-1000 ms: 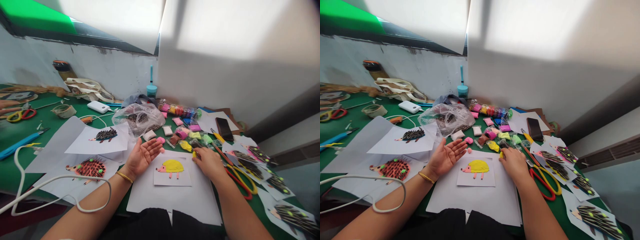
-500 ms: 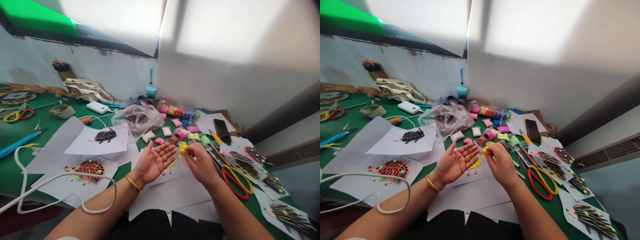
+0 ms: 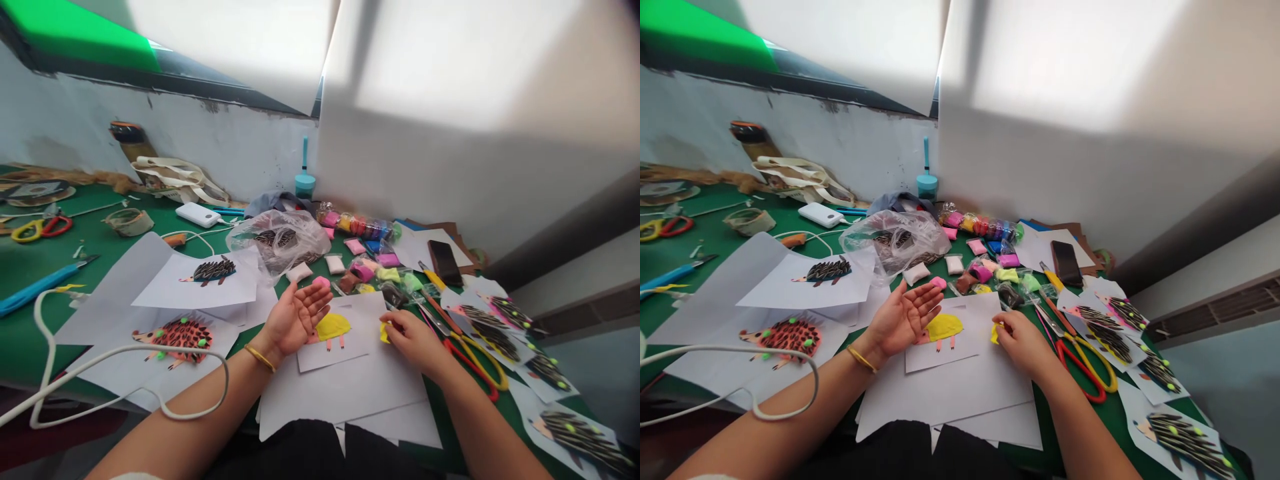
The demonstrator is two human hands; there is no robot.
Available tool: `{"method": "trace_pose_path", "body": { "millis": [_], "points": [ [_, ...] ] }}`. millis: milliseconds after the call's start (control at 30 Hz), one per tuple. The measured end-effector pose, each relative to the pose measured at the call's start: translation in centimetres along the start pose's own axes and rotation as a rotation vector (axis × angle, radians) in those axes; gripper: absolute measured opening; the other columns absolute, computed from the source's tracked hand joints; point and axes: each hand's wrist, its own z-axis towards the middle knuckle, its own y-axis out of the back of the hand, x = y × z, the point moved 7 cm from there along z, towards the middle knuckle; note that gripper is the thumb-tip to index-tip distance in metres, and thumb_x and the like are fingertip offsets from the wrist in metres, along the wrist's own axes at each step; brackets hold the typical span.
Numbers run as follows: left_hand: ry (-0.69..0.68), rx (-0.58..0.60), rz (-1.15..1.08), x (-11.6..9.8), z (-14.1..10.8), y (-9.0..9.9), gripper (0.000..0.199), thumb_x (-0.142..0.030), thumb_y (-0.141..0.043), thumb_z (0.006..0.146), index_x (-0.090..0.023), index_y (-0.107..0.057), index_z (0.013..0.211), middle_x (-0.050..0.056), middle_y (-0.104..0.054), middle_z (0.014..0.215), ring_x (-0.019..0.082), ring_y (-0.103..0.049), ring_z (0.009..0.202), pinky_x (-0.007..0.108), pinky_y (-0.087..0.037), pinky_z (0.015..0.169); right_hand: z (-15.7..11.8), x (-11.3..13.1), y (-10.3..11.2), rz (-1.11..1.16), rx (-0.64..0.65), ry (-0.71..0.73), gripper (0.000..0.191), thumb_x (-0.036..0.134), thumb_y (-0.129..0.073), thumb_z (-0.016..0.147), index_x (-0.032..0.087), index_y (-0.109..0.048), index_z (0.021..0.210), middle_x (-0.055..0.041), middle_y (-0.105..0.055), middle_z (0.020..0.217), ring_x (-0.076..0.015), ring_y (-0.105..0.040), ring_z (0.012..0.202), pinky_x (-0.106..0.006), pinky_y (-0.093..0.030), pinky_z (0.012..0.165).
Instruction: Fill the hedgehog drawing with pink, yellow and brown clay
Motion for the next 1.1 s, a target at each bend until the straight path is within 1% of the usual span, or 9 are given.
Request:
{"method": "trace_pose_path", "body": {
  "millis": [133, 233, 333, 467, 600, 733, 833, 1033, 1100],
  "points": [
    [-0.049, -0.040, 0.006, -0.5, 0.6, 0.8, 0.046, -0.048, -0.039, 0.100, -0.012, -0.067, 0.108, 0.016, -0.069, 0.116, 0.021, -0.069, 0.103, 0.034, -0.054, 0.093, -1.2, -0.9, 0.0, 0.014, 0.063, -0.069, 0.027, 0.034, -0.048, 0.086, 0.023, -0.070, 0.098, -0.0037, -0.065, 0.085, -0.0195, -0.062, 0.073, -0.031, -0.049, 0.065],
    [-0.109, -0.096, 0.009, -1.0, 0.8, 1.3, 0.044, -0.047, -0.041, 0.099, -0.012, -0.067, 0.102, 0.015, -0.072, 0.107, 0.020, -0.071, 0.097, 0.034, -0.055, 0.091, -1.2, -1.2, 1.2, 0.040, 0.001, -0.096, 0.026, 0.036, -0.048, 0.086, 0.023, -0.070, 0.093, -0.0032, -0.067, 0.082, -0.0199, -0.063, 0.072, -0.030, -0.048, 0.063],
    [-0.173, -0.151, 0.023, -1.7, 0.9, 1.7, 0.041, -0.045, -0.042, 0.099, -0.011, -0.066, 0.098, 0.014, -0.073, 0.097, 0.020, -0.071, 0.091, 0.034, -0.056, 0.089, 0.0, -1.2, 2.6, 0.095, -0.124, -0.135, 0.028, 0.041, -0.050, 0.085, 0.022, -0.069, 0.092, -0.0024, -0.068, 0.080, -0.0193, -0.061, 0.068, -0.028, -0.045, 0.059],
    [-0.252, -0.235, 0.020, -2.8, 1.0, 2.6, 0.038, -0.041, -0.041, 0.100, -0.012, -0.066, 0.095, 0.011, -0.073, 0.088, 0.018, -0.071, 0.080, 0.032, -0.057, 0.080, 3.0, -0.5, 2.5, 0.126, -0.123, -0.137, 0.028, 0.040, -0.051, 0.083, 0.020, -0.069, 0.089, -0.0009, -0.067, 0.072, -0.0174, -0.059, 0.060, -0.026, -0.042, 0.053],
    [-0.293, -0.313, -0.027, -3.4, 1.0, 3.6, 0.035, -0.037, -0.042, 0.100, -0.012, -0.065, 0.091, 0.008, -0.071, 0.080, 0.016, -0.070, 0.074, 0.031, -0.057, 0.077, 4.4, 0.4, 1.7, 0.038, -0.115, -0.096, 0.027, 0.037, -0.050, 0.082, 0.020, -0.071, 0.085, -0.0024, -0.070, 0.079, -0.0192, -0.062, 0.068, -0.028, -0.043, 0.060],
    [-0.306, -0.300, -0.002, -3.2, 1.1, 3.4, 0.034, -0.037, -0.043, 0.099, -0.012, -0.065, 0.089, 0.008, -0.070, 0.078, 0.016, -0.070, 0.072, 0.031, -0.057, 0.076, 3.9, 0.9, 1.5, -0.021, -0.144, -0.063, 0.028, 0.035, -0.050, 0.083, 0.021, -0.073, 0.093, -0.0044, -0.072, 0.092, -0.0211, -0.065, 0.081, -0.030, -0.046, 0.069],
    [-0.323, -0.300, 0.011, -3.1, 0.9, 3.3, 0.034, -0.037, -0.043, 0.099, -0.013, -0.064, 0.088, 0.008, -0.070, 0.077, 0.015, -0.069, 0.071, 0.031, -0.057, 0.077, 3.3, 1.2, 1.5, -0.053, -0.138, -0.007, 0.028, 0.033, -0.049, 0.084, 0.021, -0.073, 0.094, -0.0048, -0.072, 0.094, -0.0214, -0.065, 0.086, -0.031, -0.048, 0.075],
    [-0.362, -0.289, -0.010, -3.7, 0.9, 3.2, 0.035, -0.036, -0.042, 0.100, -0.013, -0.065, 0.087, 0.007, -0.070, 0.077, 0.015, -0.069, 0.073, 0.030, -0.056, 0.079, 1.6, -0.7, 2.1, -0.124, -0.160, -0.099, 0.027, 0.032, -0.049, 0.086, 0.020, -0.073, 0.088, -0.0057, -0.072, 0.092, -0.0220, -0.066, 0.086, -0.033, -0.049, 0.075],
    [-0.353, -0.264, -0.011, -3.6, 0.9, 2.9, 0.035, -0.037, -0.042, 0.100, -0.013, -0.065, 0.089, 0.007, -0.070, 0.079, 0.015, -0.069, 0.075, 0.031, -0.056, 0.080, 0.8, -0.7, 2.8, -0.156, -0.195, -0.091, 0.026, 0.032, -0.050, 0.087, 0.021, -0.074, 0.089, -0.0058, -0.072, 0.092, -0.0227, -0.066, 0.085, -0.034, -0.049, 0.075]
  ]
}}
